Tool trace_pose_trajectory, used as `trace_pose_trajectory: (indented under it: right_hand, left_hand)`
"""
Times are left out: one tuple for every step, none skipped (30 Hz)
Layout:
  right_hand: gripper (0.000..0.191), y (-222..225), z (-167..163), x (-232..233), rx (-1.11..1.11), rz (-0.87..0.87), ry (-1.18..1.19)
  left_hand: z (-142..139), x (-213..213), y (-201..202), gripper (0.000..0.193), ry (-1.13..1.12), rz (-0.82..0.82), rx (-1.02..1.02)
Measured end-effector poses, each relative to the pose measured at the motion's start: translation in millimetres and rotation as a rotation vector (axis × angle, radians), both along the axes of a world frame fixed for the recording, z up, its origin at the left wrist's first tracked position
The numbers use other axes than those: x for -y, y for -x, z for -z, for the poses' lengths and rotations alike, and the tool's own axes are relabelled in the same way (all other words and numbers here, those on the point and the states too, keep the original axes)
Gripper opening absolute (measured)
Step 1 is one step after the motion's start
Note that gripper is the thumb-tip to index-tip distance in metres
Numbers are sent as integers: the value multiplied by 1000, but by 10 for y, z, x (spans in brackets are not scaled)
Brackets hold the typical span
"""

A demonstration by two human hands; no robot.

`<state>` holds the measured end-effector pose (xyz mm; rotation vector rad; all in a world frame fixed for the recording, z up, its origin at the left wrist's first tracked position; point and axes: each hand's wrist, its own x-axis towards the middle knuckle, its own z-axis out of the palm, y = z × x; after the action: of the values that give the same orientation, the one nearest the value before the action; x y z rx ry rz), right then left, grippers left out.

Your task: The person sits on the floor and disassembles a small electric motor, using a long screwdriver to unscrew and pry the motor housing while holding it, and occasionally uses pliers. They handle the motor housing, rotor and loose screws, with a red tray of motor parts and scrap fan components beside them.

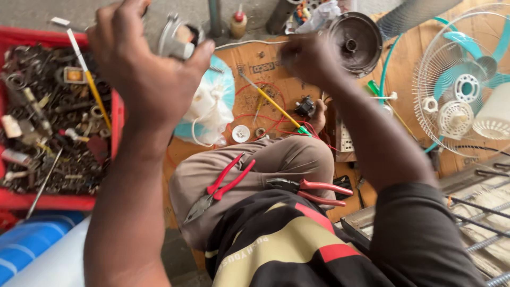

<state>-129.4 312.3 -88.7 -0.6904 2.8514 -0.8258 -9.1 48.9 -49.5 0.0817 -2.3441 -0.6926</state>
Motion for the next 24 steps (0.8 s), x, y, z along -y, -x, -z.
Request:
trace_pose_trajectory:
  right_hand:
    - [12, -37, 223, -78, 33, -109, 7]
    - [10, -110, 469, -103, 204, 27, -148]
    - [11, -214, 683, -143, 272, 143, -158]
    - [18, -185, 848, -133, 89, -400, -891]
    - [19, -221, 960, -173, 211, -186, -783]
    - [20, -256, 1046, -199, 333, 21, -662]
    - [21, -251, 1093, -214, 490, 150, -541]
    - [23, -253, 1138, -241, 650, 278, -416]
    - [26, -257, 1169, -291, 806, 408, -288]
    - [25, -266, 1174, -361, 734, 420, -329]
    - [29, -281, 1146, -431, 660, 428, -367]
    - [34, -321, 1126, -489, 584, 436, -407]
    - [33, -376, 1100, -576, 572, 401, -366]
    - [31, -431, 1061, -699, 558, 365, -326]
    - [30, -503, 1030, -829, 549, 329, -288]
    - [31, -577, 1004, -958, 587, 219, -312]
    - [32, -629, 1001, -1041, 618, 107, -332]
    - [39, -679, 1016, -1109, 734, 181, -375]
    - [48, -729, 1031, -1180, 853, 254, -420]
    - [58, -765, 1065, -1221, 968, 328, -464]
    - [56, -793, 1105, -1252, 996, 420, -445]
    - [56, -810, 1156, -1260, 1023, 509, -424]
    - [58, -830, 1206, -1272, 1055, 598, -404]
    - [52, -853, 1251, -1283, 1061, 612, -375]
  left_hand:
    - [-11, 18, -27, 73, 5, 28, 11]
    - [-19, 42, -60, 74, 51, 28, 28]
    - [-17, 53, -66, 75, 67, 45, 37]
    - [-13, 63, -79, 76, 83, 62, 46]
    - [-9, 87, -66, 78, 76, 91, 42]
    - [-5, 102, -61, 79, 80, 115, 40]
    - [-4, 119, -51, 81, 84, 139, 38]
    - [-3, 131, -49, 84, 94, 161, 40]
    - [-6, 140, -54, 84, 77, 187, 52]
    - [-2, 143, -58, 85, 60, 212, 64]
    - [-6, 155, -77, 84, 19, 238, 86]
    - [2, 155, -91, 84, 5, 243, 90]
    - [11, 157, -111, 85, -10, 248, 94]
    - [30, 154, -125, 87, 4, 230, 80]
    - [50, 147, -148, 88, 2, 219, 74]
    - [76, 139, -173, 90, 1, 207, 68]
    - [99, 141, -186, 90, -11, 202, 59]
    - [120, 142, -211, 91, -20, 203, 55]
    - [142, 142, -233, 91, -29, 204, 50]
    - [164, 138, -253, 93, -35, 209, 46]
    - [185, 133, -271, 93, -21, 204, 40]
    - [206, 127, -280, 94, -7, 199, 34]
    - [224, 117, -302, 94, 26, 184, 39]
    - [251, 102, -307, 95, 6, 178, 35]
